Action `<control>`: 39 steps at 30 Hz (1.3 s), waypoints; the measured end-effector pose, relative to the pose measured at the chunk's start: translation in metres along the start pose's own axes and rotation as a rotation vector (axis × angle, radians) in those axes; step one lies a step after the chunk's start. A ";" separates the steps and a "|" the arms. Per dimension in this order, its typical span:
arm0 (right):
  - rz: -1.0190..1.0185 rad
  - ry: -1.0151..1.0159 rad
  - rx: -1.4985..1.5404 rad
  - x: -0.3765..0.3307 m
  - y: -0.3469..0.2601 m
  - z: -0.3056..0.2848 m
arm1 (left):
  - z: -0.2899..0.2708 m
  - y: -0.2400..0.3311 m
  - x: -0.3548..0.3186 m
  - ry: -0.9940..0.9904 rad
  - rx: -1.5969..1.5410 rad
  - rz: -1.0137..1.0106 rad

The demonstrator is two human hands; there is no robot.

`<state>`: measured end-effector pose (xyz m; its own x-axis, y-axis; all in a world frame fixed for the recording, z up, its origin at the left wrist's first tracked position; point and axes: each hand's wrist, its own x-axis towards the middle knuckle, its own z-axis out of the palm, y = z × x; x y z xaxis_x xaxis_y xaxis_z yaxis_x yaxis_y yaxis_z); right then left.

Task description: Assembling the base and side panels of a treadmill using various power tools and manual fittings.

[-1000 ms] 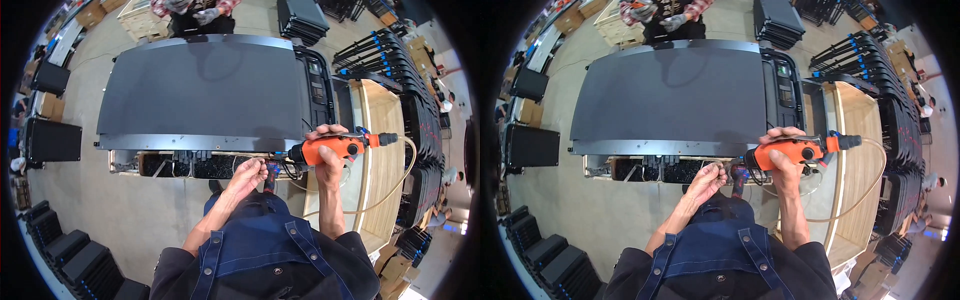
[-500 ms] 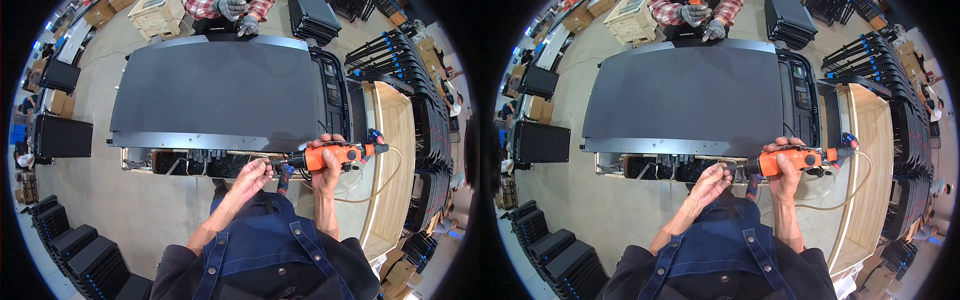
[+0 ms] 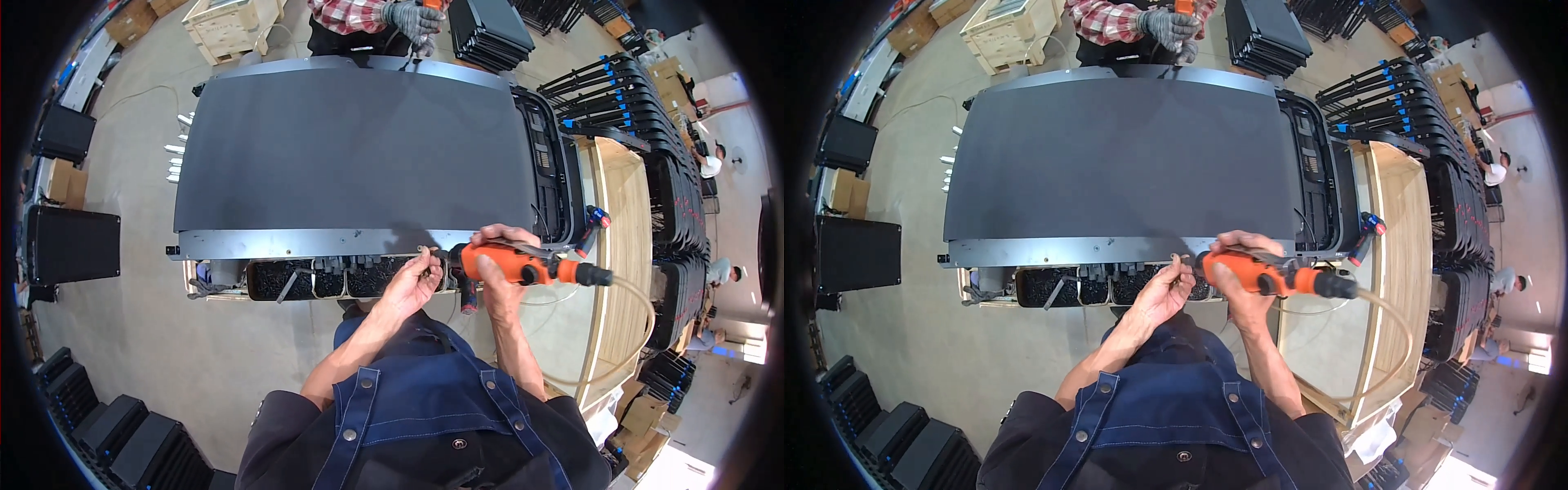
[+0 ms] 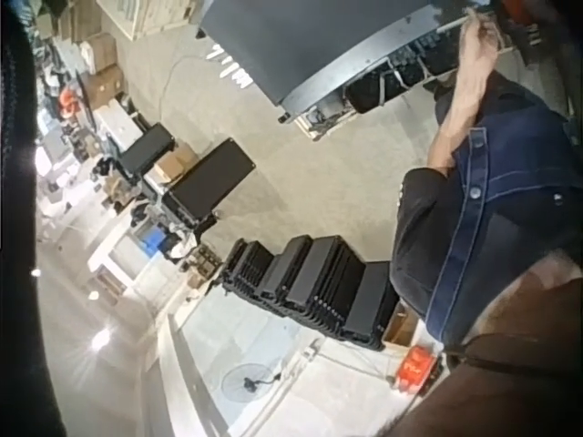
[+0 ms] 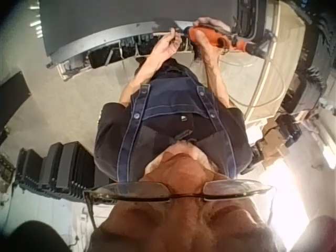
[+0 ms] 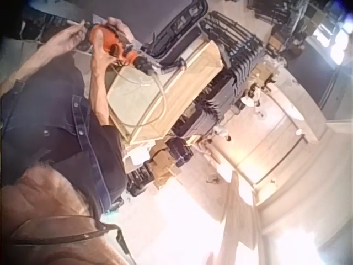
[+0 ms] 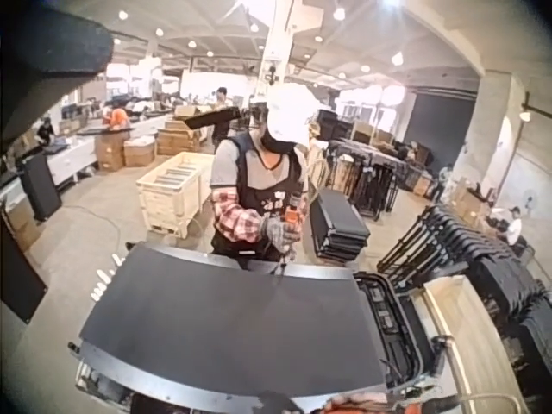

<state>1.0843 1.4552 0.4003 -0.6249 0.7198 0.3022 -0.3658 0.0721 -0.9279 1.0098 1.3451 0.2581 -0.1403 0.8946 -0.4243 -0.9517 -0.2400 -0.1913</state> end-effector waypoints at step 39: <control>0.203 -0.214 0.292 -0.001 -0.009 0.051 | -0.014 0.041 -0.104 0.227 0.346 0.358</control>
<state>1.0526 1.4185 0.4197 -0.8224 0.5373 0.1869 -0.3819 -0.2778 -0.8815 0.9891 1.2372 0.2820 -0.4457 0.6669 -0.5971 -0.8951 -0.3424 0.2857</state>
